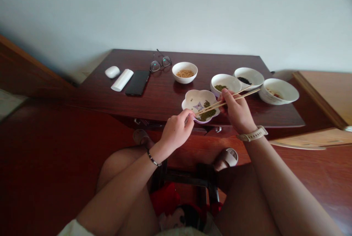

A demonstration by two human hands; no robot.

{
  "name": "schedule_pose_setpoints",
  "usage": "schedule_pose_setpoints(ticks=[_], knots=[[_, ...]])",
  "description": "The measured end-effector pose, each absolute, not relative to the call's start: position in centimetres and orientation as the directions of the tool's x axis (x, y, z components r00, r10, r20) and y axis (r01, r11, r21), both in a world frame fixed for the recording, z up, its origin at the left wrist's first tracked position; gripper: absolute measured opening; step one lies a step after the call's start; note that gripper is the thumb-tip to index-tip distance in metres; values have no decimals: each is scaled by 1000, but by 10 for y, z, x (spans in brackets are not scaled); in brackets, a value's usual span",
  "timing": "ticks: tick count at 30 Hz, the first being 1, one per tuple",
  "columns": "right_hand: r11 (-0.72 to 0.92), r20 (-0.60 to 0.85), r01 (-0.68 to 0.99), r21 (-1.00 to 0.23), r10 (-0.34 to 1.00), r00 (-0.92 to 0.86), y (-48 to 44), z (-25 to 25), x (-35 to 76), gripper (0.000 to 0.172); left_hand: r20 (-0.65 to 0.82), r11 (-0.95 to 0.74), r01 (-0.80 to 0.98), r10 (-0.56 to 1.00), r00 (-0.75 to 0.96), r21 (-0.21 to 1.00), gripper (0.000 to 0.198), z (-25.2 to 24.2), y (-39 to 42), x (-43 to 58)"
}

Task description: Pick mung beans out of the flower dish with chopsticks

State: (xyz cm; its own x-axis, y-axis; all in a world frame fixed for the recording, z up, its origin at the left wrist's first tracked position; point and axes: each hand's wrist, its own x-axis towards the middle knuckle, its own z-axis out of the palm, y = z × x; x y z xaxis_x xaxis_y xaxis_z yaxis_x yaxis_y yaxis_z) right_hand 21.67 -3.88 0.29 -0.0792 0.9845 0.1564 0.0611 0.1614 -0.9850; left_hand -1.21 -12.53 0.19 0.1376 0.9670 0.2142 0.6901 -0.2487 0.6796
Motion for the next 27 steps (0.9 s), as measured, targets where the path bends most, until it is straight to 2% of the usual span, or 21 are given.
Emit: schedule_pose_setpoints(ticks=[27], knots=[[178,169,92,-980,981,-97,-40,4,211,48,202,-250,692,967,152,677,23,1,-128,-19]])
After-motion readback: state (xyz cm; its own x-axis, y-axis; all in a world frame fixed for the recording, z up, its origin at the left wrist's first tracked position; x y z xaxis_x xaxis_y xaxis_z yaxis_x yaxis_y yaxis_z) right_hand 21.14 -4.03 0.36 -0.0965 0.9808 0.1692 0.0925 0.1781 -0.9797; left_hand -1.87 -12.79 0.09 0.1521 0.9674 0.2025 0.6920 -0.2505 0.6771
